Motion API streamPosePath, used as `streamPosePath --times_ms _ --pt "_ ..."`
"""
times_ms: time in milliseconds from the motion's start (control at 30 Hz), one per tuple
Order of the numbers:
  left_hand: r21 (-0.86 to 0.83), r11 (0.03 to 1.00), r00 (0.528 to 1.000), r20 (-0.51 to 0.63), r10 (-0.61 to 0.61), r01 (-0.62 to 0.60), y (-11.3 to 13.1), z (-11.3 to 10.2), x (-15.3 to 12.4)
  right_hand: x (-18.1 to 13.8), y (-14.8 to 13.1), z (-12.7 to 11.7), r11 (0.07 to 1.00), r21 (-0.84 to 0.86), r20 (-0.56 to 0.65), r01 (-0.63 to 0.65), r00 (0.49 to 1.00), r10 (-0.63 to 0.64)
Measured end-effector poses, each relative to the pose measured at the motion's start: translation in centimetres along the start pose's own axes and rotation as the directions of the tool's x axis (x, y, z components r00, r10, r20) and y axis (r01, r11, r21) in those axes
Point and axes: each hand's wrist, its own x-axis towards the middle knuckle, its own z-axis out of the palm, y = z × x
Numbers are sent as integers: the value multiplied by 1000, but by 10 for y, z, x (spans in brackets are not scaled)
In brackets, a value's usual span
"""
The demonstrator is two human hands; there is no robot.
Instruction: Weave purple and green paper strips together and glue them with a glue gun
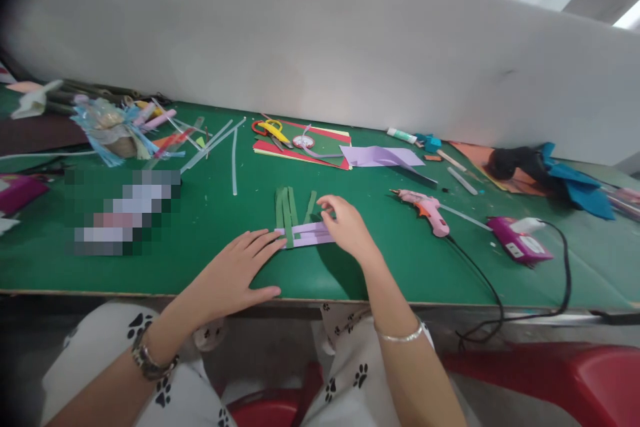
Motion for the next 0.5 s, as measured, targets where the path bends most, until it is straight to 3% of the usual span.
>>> streamPosePath --times_ms 167,333,500 --pt "48 993 994 2 -109 108 19 2 8 42 10 4 972 -200 235 121 969 -73" --pt "37 987 986 53 -157 156 31 7 11 73 4 3 960 -248 319 131 946 -46" --pt "8 987 987 -5 -162 162 30 13 11 79 0 3 957 -260 390 127 920 -16"
